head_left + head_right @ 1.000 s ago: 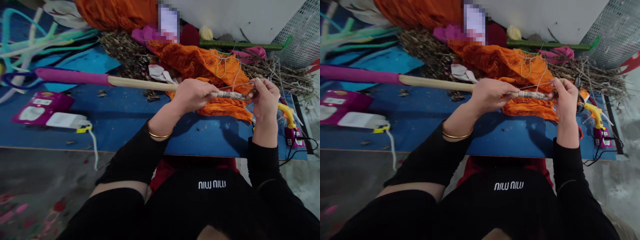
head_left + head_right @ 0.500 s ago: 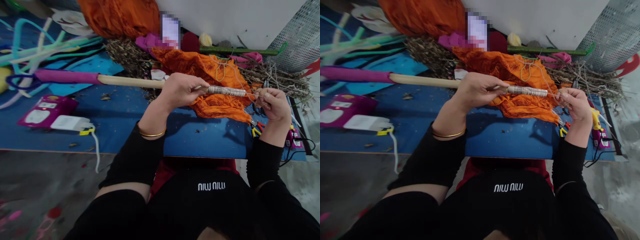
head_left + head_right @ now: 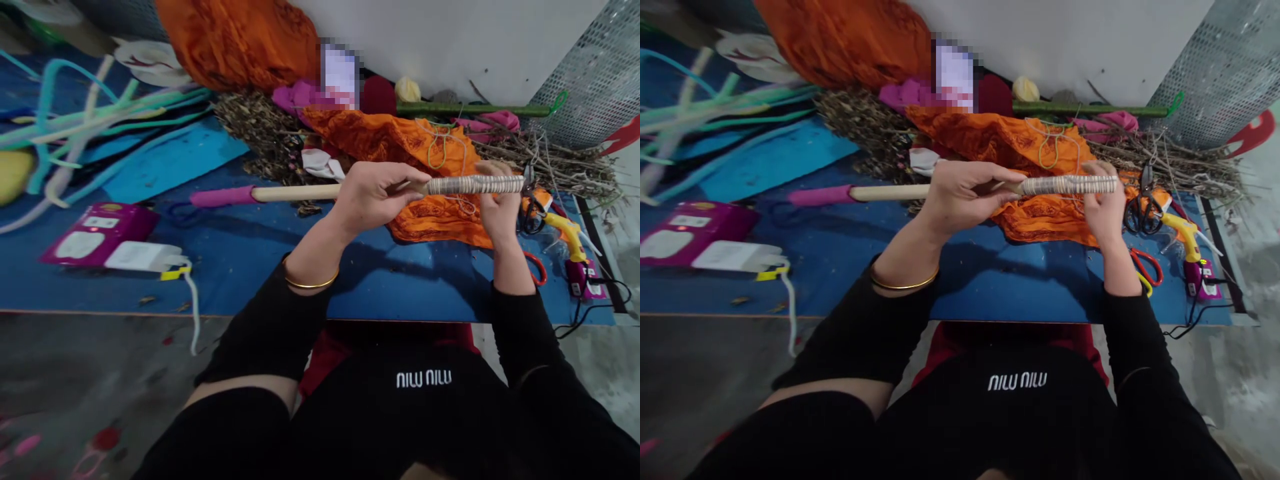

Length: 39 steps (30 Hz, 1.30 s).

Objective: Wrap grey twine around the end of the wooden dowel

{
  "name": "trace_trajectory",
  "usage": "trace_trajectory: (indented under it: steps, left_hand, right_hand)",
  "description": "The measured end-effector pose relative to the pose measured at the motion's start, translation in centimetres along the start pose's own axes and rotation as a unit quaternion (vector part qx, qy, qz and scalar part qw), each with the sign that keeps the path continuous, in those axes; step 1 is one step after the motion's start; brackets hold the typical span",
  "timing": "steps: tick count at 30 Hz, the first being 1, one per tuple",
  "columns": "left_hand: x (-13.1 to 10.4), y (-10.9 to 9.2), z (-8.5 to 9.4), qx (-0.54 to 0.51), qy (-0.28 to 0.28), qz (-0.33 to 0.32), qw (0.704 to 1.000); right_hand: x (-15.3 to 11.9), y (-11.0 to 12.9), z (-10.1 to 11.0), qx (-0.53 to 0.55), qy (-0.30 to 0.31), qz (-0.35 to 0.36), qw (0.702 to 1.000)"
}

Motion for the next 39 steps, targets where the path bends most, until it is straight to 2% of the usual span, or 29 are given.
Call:
trace_trajectory:
  steps: [2, 4, 7, 9, 12, 15, 17, 19, 21, 23, 25, 28, 31, 39]
  left_hand:
    - [0.0, -0.2, -0.3, -0.021, -0.008, -0.006, 1.0]
    - [0.0, -0.4, -0.6, -0.037, -0.007, -0.012, 0.999]
    - [0.1, -0.5, -0.8, -0.048, -0.011, -0.014, 0.999]
    - [0.1, -0.3, -0.7, -0.051, -0.018, 0.001, 0.999]
    - [0.2, 0.1, -0.4, -0.049, -0.024, 0.025, 0.998]
    - [0.3, 0.4, -0.6, -0.035, -0.015, 0.041, 0.998]
    - [0.3, 0.7, -1.0, -0.018, -0.002, 0.056, 0.998]
    - [0.2, 0.9, -1.4, 0.003, 0.015, 0.063, 0.998]
    - [0.2, 0.9, -1.9, 0.02, 0.03, 0.057, 0.998]
    - [0.2, 0.8, -2.2, 0.038, 0.042, 0.045, 0.997]
    - [0.2, 0.6, -2.5, 0.059, 0.051, 0.037, 0.996]
    - [0.2, 0.5, -2.7, 0.079, 0.069, 0.036, 0.994]
    - [0.2, 0.6, -2.5, 0.063, 0.085, 0.045, 0.993]
    - [0.3, 0.9, -2.3, 0.055, 0.115, 0.051, 0.991]
  right_hand:
    - [-0.9, 1.5, -2.2, 0.127, 0.073, 0.014, 0.989]
    - [-2.0, 2.8, -4.1, 0.219, 0.135, 0.006, 0.966]
    - [-3.3, 3.8, -5.5, 0.246, 0.178, -0.01, 0.953]
    - [-3.6, 4.2, -5.2, 0.193, 0.151, 0.002, 0.97]
    - [-3.8, 5.4, -3.6, 0.086, 0.067, 0.085, 0.99]
    - [-4.4, 7.4, -2.9, 0.072, 0.038, 0.192, 0.978]
    - [-4.8, 8.1, -3.1, 0.123, 0.056, 0.219, 0.966]
    - [-5.0, 8.2, -3.6, 0.193, 0.085, 0.197, 0.957]
    - [-5.2, 7.9, -4.3, 0.262, 0.11, 0.141, 0.948]
    - [-5.3, 7.4, -4.8, 0.299, 0.107, 0.082, 0.944]
    - [-5.4, 7.3, -4.9, 0.277, 0.095, 0.072, 0.953]
    - [-5.8, 8.2, -5.0, 0.163, 0.084, 0.159, 0.97]
    - [-6.2, 8.7, -5.3, 0.07, 0.071, 0.241, 0.965]
    - [-7.1, 9.3, -6.3, -0.016, 0.07, 0.301, 0.951]
Point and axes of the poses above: each hand's wrist, its own x-axis towards the middle knuckle, its own z-axis out of the back of the hand, y = z × x, the point moved 6 cm from there along x, towards the middle knuckle, and after that the axes turned 7 degrees about x, right-handed, at the moved point
